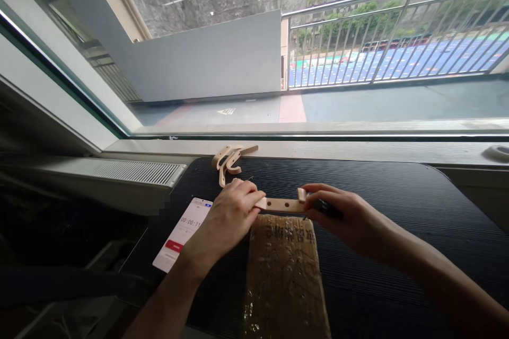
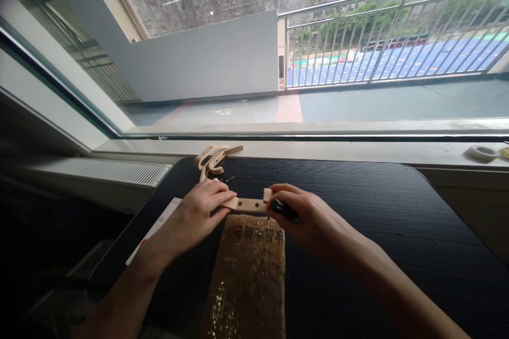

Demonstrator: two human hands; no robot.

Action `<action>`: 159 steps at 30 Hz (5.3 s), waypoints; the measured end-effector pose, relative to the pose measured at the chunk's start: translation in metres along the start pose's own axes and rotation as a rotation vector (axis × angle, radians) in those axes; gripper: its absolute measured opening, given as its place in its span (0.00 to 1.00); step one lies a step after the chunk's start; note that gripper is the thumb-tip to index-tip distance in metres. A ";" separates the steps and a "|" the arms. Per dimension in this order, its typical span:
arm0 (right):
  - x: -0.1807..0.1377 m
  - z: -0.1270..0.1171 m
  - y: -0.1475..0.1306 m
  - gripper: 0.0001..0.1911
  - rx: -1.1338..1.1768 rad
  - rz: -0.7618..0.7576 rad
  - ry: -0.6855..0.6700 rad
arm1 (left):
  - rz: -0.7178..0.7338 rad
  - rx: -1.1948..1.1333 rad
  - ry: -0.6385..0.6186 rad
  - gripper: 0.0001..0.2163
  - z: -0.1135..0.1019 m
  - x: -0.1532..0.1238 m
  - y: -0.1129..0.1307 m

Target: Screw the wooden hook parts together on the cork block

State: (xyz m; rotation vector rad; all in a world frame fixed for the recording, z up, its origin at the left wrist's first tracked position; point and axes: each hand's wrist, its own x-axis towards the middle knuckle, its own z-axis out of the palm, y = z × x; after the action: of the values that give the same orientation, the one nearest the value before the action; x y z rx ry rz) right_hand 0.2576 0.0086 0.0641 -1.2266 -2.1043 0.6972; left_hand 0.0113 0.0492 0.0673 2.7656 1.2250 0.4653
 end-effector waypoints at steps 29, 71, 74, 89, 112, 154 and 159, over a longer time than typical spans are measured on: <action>-0.009 -0.008 -0.011 0.09 -0.093 -0.017 0.144 | -0.387 -1.428 0.435 0.20 0.024 -0.014 0.013; 0.024 0.017 -0.034 0.09 -0.304 0.060 -0.058 | -0.379 -1.162 0.220 0.11 0.054 -0.049 0.006; 0.029 0.020 -0.036 0.10 -0.345 0.072 -0.109 | -0.385 -1.168 0.203 0.12 0.055 -0.049 0.005; 0.045 0.038 -0.038 0.11 -0.485 -0.049 -0.319 | -0.358 -1.164 0.203 0.12 0.055 -0.049 0.003; 0.052 0.058 -0.035 0.05 -0.696 -0.178 -0.369 | -0.340 -1.151 0.187 0.11 0.053 -0.050 0.001; 0.047 0.052 -0.042 0.06 -0.594 -0.156 -0.423 | -0.332 -1.120 0.204 0.12 0.056 -0.051 -0.002; 0.048 0.051 -0.044 0.06 -0.564 -0.138 -0.421 | -0.333 -1.127 0.209 0.12 0.056 -0.051 -0.001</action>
State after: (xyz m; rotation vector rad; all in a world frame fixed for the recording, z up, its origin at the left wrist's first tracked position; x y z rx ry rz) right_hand 0.1769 0.0252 0.0715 -1.2743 -2.8377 0.3192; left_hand -0.0041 0.0152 0.0017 1.5678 0.9580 1.0180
